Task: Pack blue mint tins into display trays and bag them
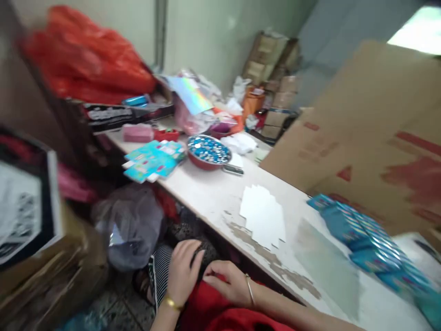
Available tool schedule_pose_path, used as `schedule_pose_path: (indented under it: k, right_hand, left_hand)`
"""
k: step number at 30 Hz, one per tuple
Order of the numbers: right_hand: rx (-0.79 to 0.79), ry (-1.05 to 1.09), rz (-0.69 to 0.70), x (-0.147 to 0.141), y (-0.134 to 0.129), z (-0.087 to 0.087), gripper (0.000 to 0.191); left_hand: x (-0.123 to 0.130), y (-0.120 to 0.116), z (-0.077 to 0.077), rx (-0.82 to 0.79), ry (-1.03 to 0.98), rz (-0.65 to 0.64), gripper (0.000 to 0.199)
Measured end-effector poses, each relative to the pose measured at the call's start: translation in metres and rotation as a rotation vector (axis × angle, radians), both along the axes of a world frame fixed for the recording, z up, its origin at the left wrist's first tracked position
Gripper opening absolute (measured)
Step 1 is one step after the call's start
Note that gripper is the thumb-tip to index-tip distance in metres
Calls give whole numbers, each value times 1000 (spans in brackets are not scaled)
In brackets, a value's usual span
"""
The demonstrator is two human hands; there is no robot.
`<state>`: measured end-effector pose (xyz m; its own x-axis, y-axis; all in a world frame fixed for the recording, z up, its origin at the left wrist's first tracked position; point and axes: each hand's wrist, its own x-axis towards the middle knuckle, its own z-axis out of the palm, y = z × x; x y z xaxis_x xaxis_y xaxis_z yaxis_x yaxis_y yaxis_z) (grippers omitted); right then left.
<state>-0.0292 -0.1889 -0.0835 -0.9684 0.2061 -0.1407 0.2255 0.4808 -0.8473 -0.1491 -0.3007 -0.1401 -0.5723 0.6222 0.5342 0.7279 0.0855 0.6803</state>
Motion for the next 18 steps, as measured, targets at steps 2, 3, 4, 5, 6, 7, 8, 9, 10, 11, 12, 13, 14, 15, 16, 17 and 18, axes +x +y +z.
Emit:
schedule_pose_path:
  k: [2,3,4,5,6,7,8,9,10,11,12,13,14,15,16,17,18]
  right_hand:
    - [45,21,-138,35,28,6,25]
    - [47,16,-215,53,39,7,25]
    - [43,7,-294,70,48,7,25]
    - [35,0,-371,86,56,6,25]
    - [27,-2,-442,101,62,3,26]
    - [18,2,-507,115,67,1,27]
    - [4,11,-568,127,71,-2,29]
    - [-15,25,-624,138,75,-6,30]
    - [-40,42,-676,148,78,-9,32]
    - [-69,59,-723,156,80,-12,34]
    - [-101,73,-764,163,82,-15,36]
    - [-138,84,-796,168,84,-17,37]
    - [-181,93,-821,173,85,-19,37]
    - [-229,103,-842,177,87,-21,38]
    - [-279,114,-861,181,88,-22,38]
    - [-331,128,-873,185,90,-23,38]
    - [-383,143,-879,188,92,-24,39]
  left_hand:
    - [9,76,31,-101,124,-284,25]
    - [14,111,40,-162,188,-419,29]
    - [19,143,45,-223,253,-541,34]
    - [23,173,47,-283,317,-653,42]
    - [27,199,47,-343,375,-752,52]
    - [30,222,45,-406,425,-837,61]
    - [32,241,44,-470,462,-909,69]
    - [33,256,42,-531,487,-964,72]
    - [35,268,41,-583,500,-1003,71]
    - [35,276,41,-623,502,-1026,68]
    - [36,281,41,-654,496,-1035,62]
    - [36,285,43,-675,483,-1035,56]
    - [37,287,46,-692,466,-1037,51]
    - [37,289,50,-712,445,-1042,47]
    - [36,290,54,-736,421,-1052,44]
    - [36,293,59,-762,393,-1064,41]
    - [35,296,63,-789,358,-1073,40]
